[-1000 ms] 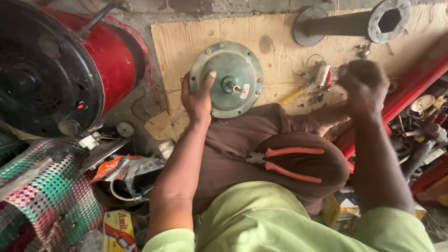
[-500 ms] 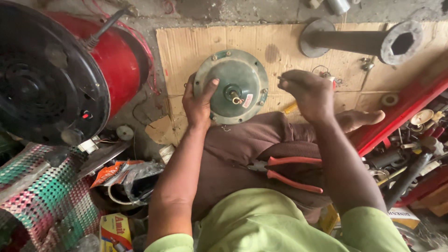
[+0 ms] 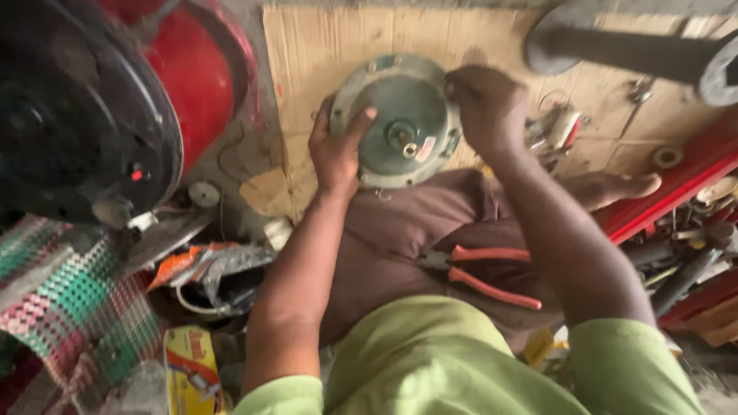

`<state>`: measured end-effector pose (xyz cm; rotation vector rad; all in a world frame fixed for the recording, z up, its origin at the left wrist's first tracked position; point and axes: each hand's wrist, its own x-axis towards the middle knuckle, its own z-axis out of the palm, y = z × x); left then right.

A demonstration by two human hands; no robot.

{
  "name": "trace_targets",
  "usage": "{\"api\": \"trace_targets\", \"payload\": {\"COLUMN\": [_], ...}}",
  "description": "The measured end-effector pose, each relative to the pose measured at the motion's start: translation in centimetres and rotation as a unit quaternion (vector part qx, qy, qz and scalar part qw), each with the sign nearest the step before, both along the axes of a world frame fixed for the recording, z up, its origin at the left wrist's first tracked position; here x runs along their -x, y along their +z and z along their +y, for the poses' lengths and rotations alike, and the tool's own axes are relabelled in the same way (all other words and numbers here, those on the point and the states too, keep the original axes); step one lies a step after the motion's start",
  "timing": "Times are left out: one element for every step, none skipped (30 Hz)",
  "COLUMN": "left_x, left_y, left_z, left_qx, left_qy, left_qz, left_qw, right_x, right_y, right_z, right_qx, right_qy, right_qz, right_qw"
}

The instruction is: The person sits on the floor and works on a circular electrical component, likely a ceiling fan motor. They use a screwdriver to tighten screws and manipulate wires at the center of the component.

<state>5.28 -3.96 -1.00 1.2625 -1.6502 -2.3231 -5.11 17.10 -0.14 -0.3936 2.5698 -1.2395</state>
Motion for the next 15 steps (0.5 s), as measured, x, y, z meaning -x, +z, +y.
{"api": "trace_targets", "payload": {"left_x": [0.0,0.0,-0.1,-0.1,-0.1,-0.1,0.0,0.0,0.0,0.0,0.1,0.1,0.1,0.1,0.1], "left_y": [0.0,0.0,0.1,0.1,0.2,0.3,0.3,0.3,0.4,0.4,0.3,0.3,0.2,0.2,0.1], "left_z": [0.0,0.0,0.0,0.0,0.0,0.1,0.1,0.1,0.1,0.1,0.1,0.1,0.1,0.1,0.1], "left_qx": [-0.021,-0.042,-0.024,-0.005,0.011,-0.015,-0.037,-0.061,-0.056,-0.05,-0.042,-0.046,-0.051,-0.055,-0.052], "left_qy": [0.011,0.022,0.013,0.002,-0.009,0.005,0.017,0.029,0.027,0.024,0.023,0.024,0.025,0.026,0.027], "left_qz": [-0.001,-0.001,-0.004,-0.005,-0.011,-0.006,0.007,0.019,0.015,0.014,0.016,0.023,0.028,0.036,0.032], "left_qw": [1.0,0.999,1.0,1.0,1.0,1.0,0.999,0.998,0.998,0.998,0.999,0.998,0.998,0.998,0.998], "right_x": [0.1,0.2,0.3,0.3,0.2,0.1,0.0,-0.2,-0.4,-0.5,-0.7,-0.8,-0.9,-0.9,-0.9], "right_y": [0.0,-0.1,-0.1,-0.1,-0.1,0.0,0.0,0.1,0.1,0.1,0.2,0.2,0.2,0.1,0.1], "right_z": [-0.1,-0.1,-0.2,-0.3,-0.4,-0.5,-0.6,-0.8,-0.9,-1.0,-1.1,-1.2,-1.3,-1.3,-1.3], "right_qx": [-0.009,-0.018,-0.026,-0.023,-0.021,-0.021,-0.018,-0.016,-0.016,-0.022,-0.027,-0.031,-0.034,-0.037,-0.039], "right_qy": [0.018,0.035,0.052,0.051,0.051,0.051,0.042,0.033,0.024,0.021,0.018,0.016,0.019,0.021,0.023], "right_qz": [0.023,0.047,0.072,0.075,0.073,0.073,0.075,0.075,0.071,0.077,0.086,0.093,0.088,0.085,0.083], "right_qw": [1.0,0.998,0.996,0.996,0.996,0.996,0.996,0.997,0.997,0.997,0.996,0.995,0.995,0.995,0.996]}}
